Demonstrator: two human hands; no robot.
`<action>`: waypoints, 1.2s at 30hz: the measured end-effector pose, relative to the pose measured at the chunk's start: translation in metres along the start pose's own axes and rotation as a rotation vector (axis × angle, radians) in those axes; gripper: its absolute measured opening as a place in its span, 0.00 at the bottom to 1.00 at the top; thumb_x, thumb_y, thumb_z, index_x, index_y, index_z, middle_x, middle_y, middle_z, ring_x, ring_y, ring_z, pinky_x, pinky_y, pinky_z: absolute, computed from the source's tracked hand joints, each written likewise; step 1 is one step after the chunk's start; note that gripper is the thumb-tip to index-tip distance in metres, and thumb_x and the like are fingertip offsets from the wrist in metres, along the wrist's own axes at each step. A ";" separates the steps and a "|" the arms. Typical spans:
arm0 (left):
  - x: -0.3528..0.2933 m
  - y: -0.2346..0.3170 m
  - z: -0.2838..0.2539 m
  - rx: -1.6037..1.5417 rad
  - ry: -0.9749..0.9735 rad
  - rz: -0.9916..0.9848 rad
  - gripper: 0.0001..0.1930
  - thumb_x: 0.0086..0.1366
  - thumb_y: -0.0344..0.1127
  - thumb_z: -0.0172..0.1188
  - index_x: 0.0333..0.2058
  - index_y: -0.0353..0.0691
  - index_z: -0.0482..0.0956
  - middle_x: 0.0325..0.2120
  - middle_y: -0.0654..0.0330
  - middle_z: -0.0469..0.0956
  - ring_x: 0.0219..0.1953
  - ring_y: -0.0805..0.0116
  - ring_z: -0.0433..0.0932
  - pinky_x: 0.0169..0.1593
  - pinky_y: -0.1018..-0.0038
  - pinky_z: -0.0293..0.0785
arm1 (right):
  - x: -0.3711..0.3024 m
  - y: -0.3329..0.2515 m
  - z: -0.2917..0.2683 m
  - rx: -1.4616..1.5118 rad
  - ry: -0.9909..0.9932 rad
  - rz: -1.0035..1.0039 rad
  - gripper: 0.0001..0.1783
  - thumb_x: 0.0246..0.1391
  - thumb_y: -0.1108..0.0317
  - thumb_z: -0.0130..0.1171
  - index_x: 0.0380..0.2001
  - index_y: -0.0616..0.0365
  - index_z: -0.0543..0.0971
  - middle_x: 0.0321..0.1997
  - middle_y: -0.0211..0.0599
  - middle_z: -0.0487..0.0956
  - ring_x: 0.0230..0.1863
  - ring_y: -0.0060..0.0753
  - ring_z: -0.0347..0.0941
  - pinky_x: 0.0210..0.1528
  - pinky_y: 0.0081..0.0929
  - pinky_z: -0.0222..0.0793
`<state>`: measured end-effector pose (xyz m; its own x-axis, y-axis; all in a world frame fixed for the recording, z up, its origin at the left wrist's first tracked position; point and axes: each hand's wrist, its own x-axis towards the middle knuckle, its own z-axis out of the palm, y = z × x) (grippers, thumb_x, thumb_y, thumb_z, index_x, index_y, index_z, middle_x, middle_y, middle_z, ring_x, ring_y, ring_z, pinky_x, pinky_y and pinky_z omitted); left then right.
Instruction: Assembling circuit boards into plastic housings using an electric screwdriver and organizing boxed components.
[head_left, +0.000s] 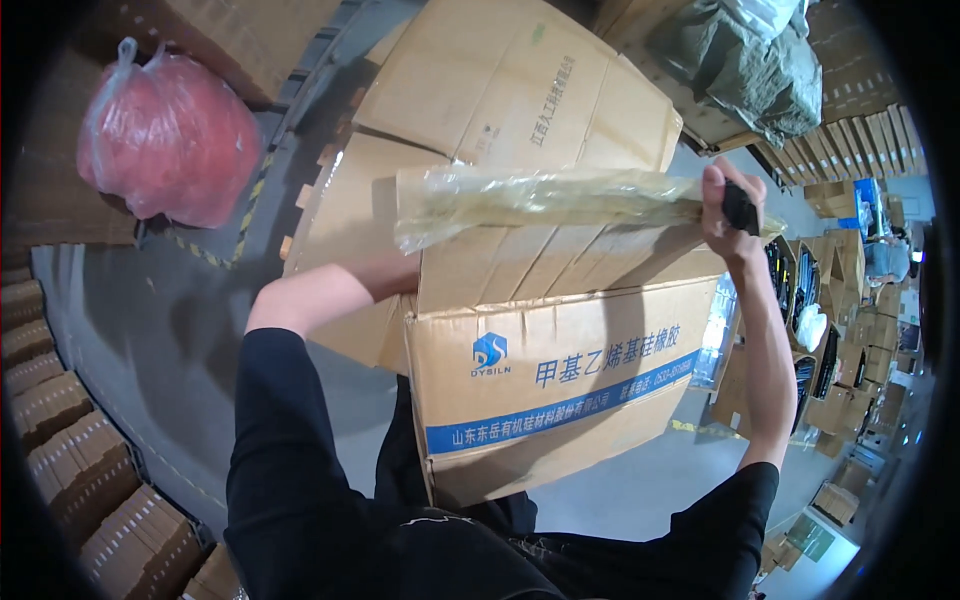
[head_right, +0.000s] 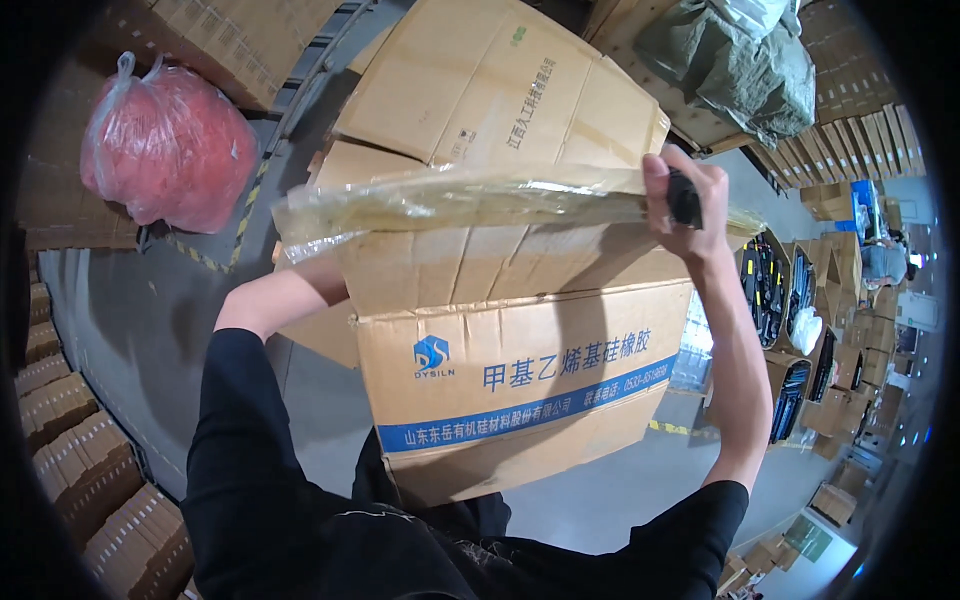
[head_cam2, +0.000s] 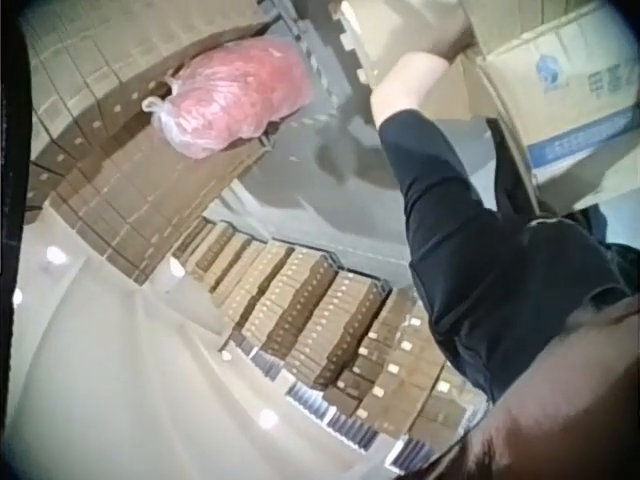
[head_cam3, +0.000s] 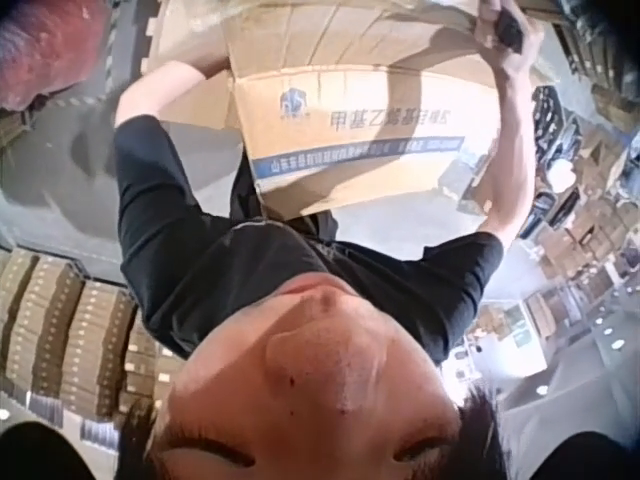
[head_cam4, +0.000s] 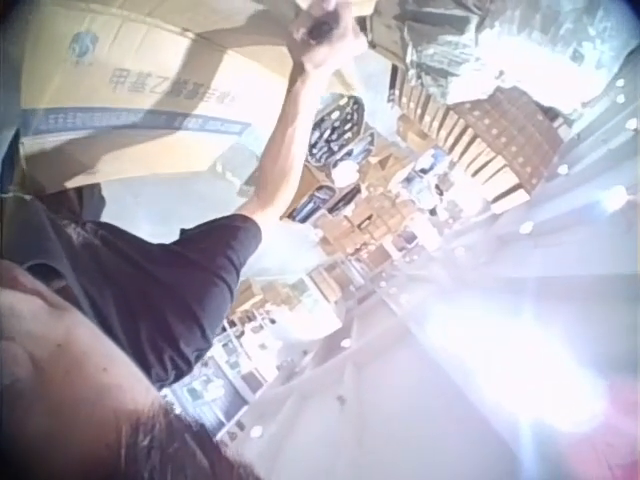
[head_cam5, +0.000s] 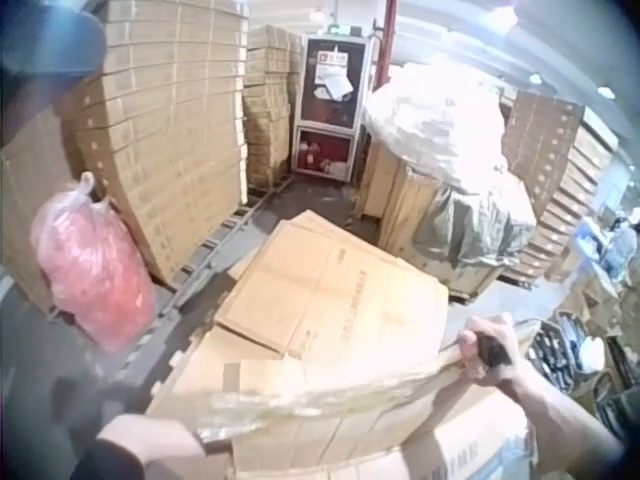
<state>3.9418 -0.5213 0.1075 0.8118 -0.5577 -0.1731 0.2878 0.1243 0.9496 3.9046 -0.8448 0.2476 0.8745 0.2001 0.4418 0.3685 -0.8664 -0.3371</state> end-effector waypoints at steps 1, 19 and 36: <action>0.007 0.006 -0.008 0.006 -0.007 0.021 0.26 0.68 0.52 0.34 0.45 0.36 0.72 0.44 0.56 0.74 0.48 0.63 0.71 0.55 0.70 0.63 | 0.005 -0.004 -0.007 0.015 -0.008 0.041 0.20 0.56 0.61 0.51 0.14 0.59 0.68 0.08 0.40 0.61 0.09 0.40 0.60 0.15 0.29 0.56; -0.194 0.011 0.082 1.312 0.665 -0.400 0.40 0.56 0.56 0.54 0.63 0.48 0.49 0.64 0.44 0.42 0.66 0.48 0.40 0.63 0.46 0.38 | 0.063 -0.101 0.123 -0.185 0.068 0.211 0.12 0.39 0.64 0.60 0.27 0.58 0.74 0.21 0.41 0.77 0.24 0.46 0.76 0.29 0.41 0.71; -0.227 -0.115 -0.204 0.941 0.637 0.162 0.27 0.68 0.44 0.38 0.61 0.34 0.52 0.62 0.51 0.51 0.64 0.57 0.49 0.65 0.66 0.42 | -0.047 0.053 0.262 0.234 -1.037 0.469 0.21 0.48 0.61 0.55 0.48 0.51 0.75 0.41 0.44 0.79 0.44 0.39 0.73 0.49 0.34 0.67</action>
<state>3.8277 -0.2418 -0.0155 0.9916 -0.0407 0.1227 -0.1192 -0.6555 0.7457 3.9659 -0.7799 -0.0089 0.7392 0.2549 -0.6234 -0.1051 -0.8706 -0.4806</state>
